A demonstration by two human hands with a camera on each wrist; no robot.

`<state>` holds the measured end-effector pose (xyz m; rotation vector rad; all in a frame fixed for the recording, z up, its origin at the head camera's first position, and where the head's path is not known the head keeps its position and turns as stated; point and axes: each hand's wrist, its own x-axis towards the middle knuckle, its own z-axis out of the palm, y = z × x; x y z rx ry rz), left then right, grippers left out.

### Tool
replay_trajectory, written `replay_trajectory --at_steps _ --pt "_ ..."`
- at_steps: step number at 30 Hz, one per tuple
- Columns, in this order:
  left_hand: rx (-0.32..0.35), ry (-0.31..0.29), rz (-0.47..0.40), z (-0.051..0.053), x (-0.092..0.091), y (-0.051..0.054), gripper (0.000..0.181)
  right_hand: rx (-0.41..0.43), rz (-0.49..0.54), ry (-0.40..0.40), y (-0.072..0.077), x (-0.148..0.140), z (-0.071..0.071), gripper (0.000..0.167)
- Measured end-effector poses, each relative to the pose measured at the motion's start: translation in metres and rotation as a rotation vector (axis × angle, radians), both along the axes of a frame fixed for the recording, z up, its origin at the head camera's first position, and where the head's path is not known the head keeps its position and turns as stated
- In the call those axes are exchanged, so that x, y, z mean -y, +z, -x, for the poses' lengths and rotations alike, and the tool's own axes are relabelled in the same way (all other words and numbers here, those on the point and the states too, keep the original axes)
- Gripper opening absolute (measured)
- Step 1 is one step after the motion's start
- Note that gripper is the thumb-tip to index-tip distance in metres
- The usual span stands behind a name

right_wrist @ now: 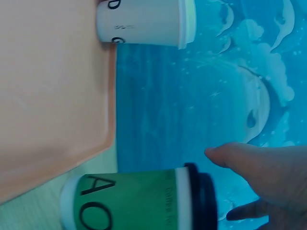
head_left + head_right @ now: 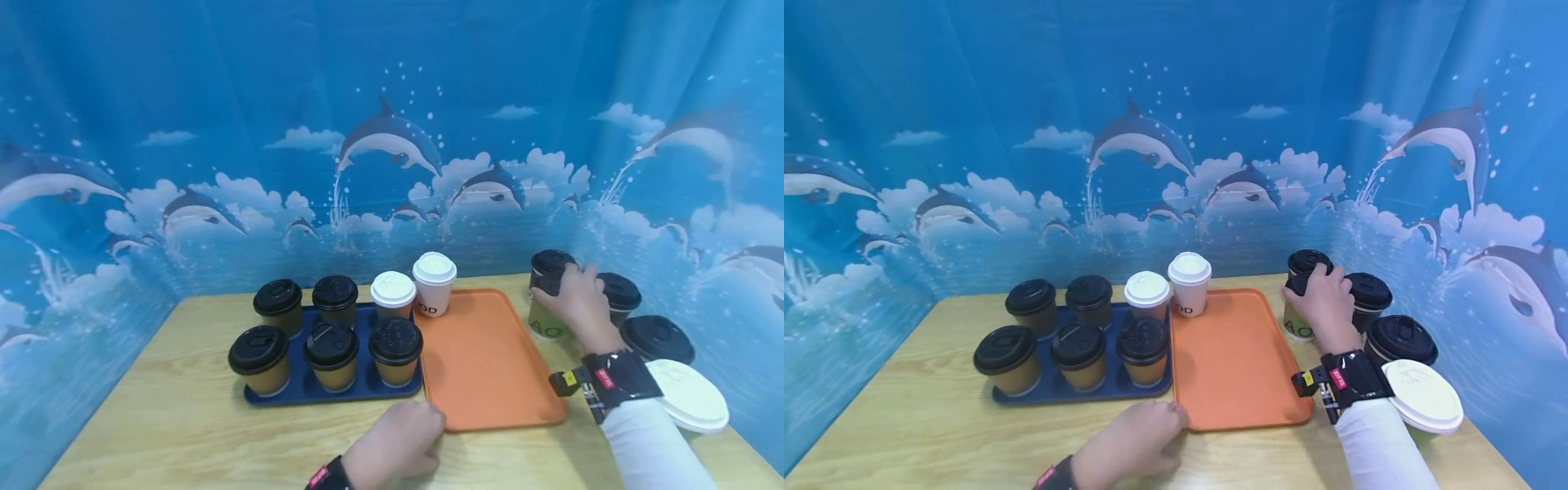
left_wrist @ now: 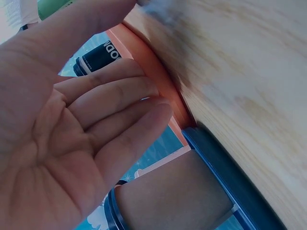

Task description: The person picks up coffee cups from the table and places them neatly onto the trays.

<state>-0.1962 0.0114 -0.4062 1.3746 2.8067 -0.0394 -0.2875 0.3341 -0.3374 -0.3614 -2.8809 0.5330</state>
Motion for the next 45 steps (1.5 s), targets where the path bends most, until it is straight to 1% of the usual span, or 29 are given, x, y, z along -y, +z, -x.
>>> replay_trajectory --at_steps 2,3,5,6,8,12,15,20,22,25,27,30,33,37,41,45 --pt "-0.003 -0.001 -0.005 0.0 0.0 0.0 0.029 0.02 0.01 0.0 -0.003 -0.002 0.001 0.102" --pt "0.001 -0.005 -0.01 0.0 0.001 0.0 0.029 0.029 0.014 0.001 -0.005 -0.003 0.002 0.102" --pt "-0.011 -0.02 -0.017 0.0 0.001 -0.001 0.029 0.049 0.02 -0.005 -0.008 -0.005 0.002 0.103" --pt "-0.019 -0.025 -0.017 0.0 0.001 -0.001 0.03 0.054 0.021 -0.01 -0.009 -0.006 0.003 0.103" --pt "-0.011 -0.025 -0.012 0.001 0.001 -0.001 0.029 0.056 0.023 -0.018 -0.011 -0.006 0.004 0.102" --pt "0.002 -0.012 0.0 0.0 0.001 0.0 0.031 0.035 0.021 -0.024 -0.014 -0.005 0.005 0.099" --pt "0.013 -0.006 0.001 0.0 0.002 0.001 0.034 0.025 0.019 -0.022 -0.014 -0.004 0.006 0.1" --pt "0.015 -0.001 0.004 0.0 0.002 0.002 0.036 0.015 0.026 -0.02 -0.014 0.0 0.007 0.101" --pt "0.0 -0.003 0.005 0.0 0.003 0.002 0.037 0.0 0.023 -0.02 -0.014 0.001 0.007 0.099" --pt "-0.002 -0.001 0.001 0.0 0.004 0.001 0.037 -0.024 0.011 -0.019 -0.015 0.003 0.008 0.097" --pt "0.004 0.003 -0.005 0.0 0.004 0.0 0.037 -0.039 0.0 -0.017 -0.016 0.004 0.008 0.096" --pt "0.042 0.012 -0.013 0.0 0.003 -0.001 0.035 -0.067 -0.017 -0.003 -0.015 0.007 0.008 0.094" --pt "0.065 0.017 -0.014 0.0 0.003 -0.001 0.035 -0.094 -0.041 0.016 -0.011 0.01 0.007 0.094" --pt "0.078 0.024 -0.008 0.001 0.004 -0.001 0.034 -0.112 -0.061 0.049 0.001 0.019 0.009 0.095" --pt "0.073 0.026 -0.006 0.001 0.003 0.0 0.034 -0.113 -0.074 0.087 0.013 0.029 0.014 0.095" --pt "0.047 0.016 -0.011 0.0 0.002 0.0 0.035 -0.102 -0.095 0.121 0.02 0.036 0.019 0.095"
